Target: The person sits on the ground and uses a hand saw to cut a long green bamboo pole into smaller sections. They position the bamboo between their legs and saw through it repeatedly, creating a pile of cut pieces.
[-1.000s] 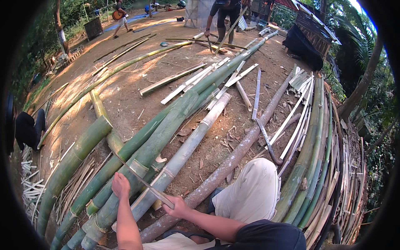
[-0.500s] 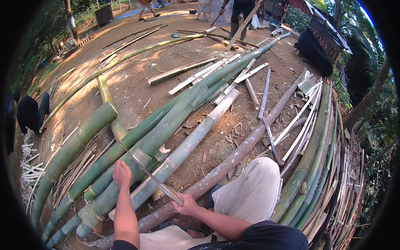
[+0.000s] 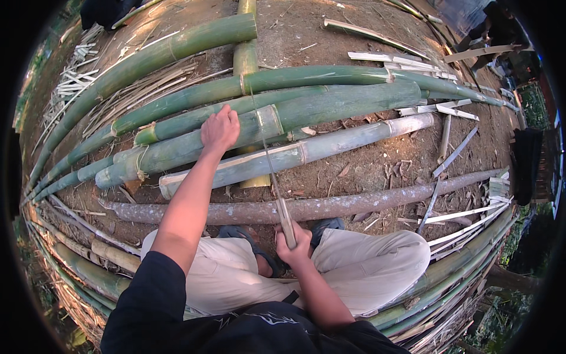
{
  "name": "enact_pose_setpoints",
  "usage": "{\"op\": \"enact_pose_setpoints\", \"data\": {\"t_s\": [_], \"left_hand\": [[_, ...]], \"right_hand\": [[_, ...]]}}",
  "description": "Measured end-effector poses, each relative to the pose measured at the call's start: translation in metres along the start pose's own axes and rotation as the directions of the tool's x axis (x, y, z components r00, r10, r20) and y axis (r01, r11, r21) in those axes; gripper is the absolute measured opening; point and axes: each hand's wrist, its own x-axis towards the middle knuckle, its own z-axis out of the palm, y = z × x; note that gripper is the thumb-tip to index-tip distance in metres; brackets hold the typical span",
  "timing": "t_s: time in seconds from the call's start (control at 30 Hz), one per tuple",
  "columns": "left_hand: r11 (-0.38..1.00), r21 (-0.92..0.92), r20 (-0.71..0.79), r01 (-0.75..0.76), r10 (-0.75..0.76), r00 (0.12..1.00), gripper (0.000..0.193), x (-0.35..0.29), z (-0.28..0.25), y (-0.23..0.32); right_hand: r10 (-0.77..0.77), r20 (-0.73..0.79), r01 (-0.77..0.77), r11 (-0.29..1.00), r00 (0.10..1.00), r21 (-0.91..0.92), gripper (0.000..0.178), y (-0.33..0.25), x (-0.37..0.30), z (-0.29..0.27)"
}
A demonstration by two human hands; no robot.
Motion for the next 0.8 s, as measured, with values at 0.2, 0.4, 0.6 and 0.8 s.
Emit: {"op": "enact_pose_setpoints", "data": {"t_s": [0.2, 0.4, 0.6, 0.8], "left_hand": [[1.000, -0.003, -0.019, -0.005, 0.005, 1.000, 0.035, -0.008, 0.005, 0.004], [0.999, -0.053, 0.031, 0.005, -0.003, 1.000, 0.035, 0.003, 0.005, 0.012], [0.999, -0.033, 0.040, 0.034, -0.033, 0.999, 0.035, -0.003, 0.001, -0.001], [0.999, -0.039, 0.027, -0.012, 0.013, 1.000, 0.035, 0.004, 0.001, 0.003]], "right_hand": [[-0.011, 0.048, 0.009, 0.999, 0.999, 0.041, 0.010, 0.003, 0.031, 0.008], [-0.005, 0.031, 0.004, 0.999, 1.000, 0.046, 0.009, 0.008, 0.036, -0.006], [-0.033, 0.069, 0.037, 0.998, 0.997, -0.053, 0.009, 0.005, -0.001, -0.012], [0.063, 0.017, -0.064, 0.996, 0.998, 0.061, 0.008, 0.005, 0.064, 0.019]]}}
